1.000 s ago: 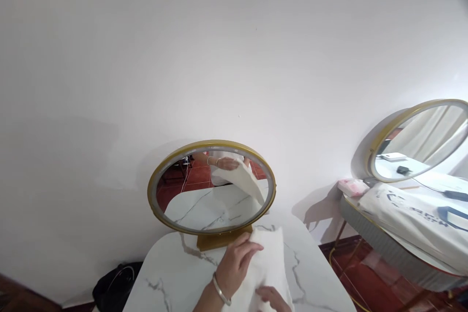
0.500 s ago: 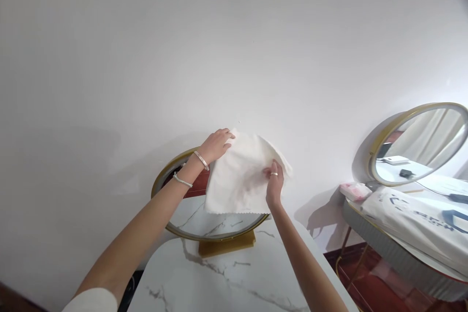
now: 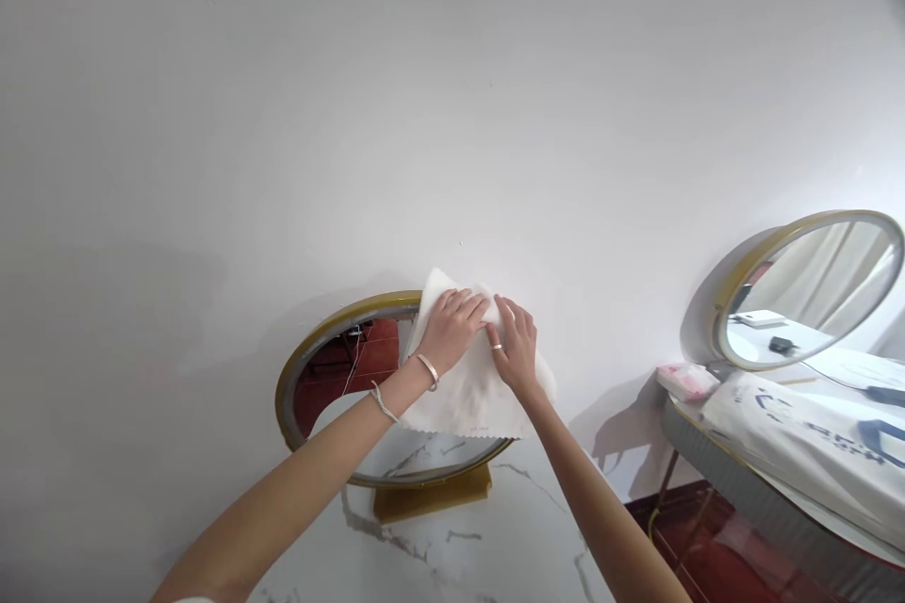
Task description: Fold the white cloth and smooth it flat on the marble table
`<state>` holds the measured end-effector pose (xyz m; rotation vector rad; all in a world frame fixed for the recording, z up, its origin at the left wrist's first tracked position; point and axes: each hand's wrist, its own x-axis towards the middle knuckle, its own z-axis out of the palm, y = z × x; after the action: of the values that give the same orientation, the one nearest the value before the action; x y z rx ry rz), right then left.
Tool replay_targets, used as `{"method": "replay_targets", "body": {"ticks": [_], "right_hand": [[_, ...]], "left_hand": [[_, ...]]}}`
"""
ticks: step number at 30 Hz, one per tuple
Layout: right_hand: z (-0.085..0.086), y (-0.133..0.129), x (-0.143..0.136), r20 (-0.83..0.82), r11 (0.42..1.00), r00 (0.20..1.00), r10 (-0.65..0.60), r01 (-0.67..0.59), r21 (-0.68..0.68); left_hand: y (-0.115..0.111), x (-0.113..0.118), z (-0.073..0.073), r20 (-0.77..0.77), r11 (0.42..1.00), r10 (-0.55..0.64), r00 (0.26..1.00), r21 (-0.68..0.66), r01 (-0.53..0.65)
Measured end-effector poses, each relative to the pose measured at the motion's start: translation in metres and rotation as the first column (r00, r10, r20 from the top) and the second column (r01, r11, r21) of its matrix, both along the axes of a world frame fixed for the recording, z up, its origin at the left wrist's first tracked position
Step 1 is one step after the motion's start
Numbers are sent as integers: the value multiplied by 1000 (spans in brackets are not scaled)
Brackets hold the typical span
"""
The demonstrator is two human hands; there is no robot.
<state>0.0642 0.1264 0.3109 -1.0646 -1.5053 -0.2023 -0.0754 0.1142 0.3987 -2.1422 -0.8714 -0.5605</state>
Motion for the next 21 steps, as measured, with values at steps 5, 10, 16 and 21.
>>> {"method": "replay_targets", "body": {"ticks": [5, 10, 16, 21], "right_hand": [[-3, 5, -6, -19, 999, 999, 27, -27, 24], [-52, 5, 0, -218, 996, 973, -77, 64, -66], [-76, -2, 14, -351, 981, 932, -93, 25, -193], [-32, -9, -11, -168, 985, 972, -165, 170, 13]], "left_hand": [[16, -2, -9, -41, 984, -156, 987, 77, 159], [20, 21, -27, -166, 957, -261, 951, 87, 278], [24, 12, -24, -118, 964, -253, 960, 49, 260], [6, -52, 1, 195, 990, -139, 971, 66, 128]]}}
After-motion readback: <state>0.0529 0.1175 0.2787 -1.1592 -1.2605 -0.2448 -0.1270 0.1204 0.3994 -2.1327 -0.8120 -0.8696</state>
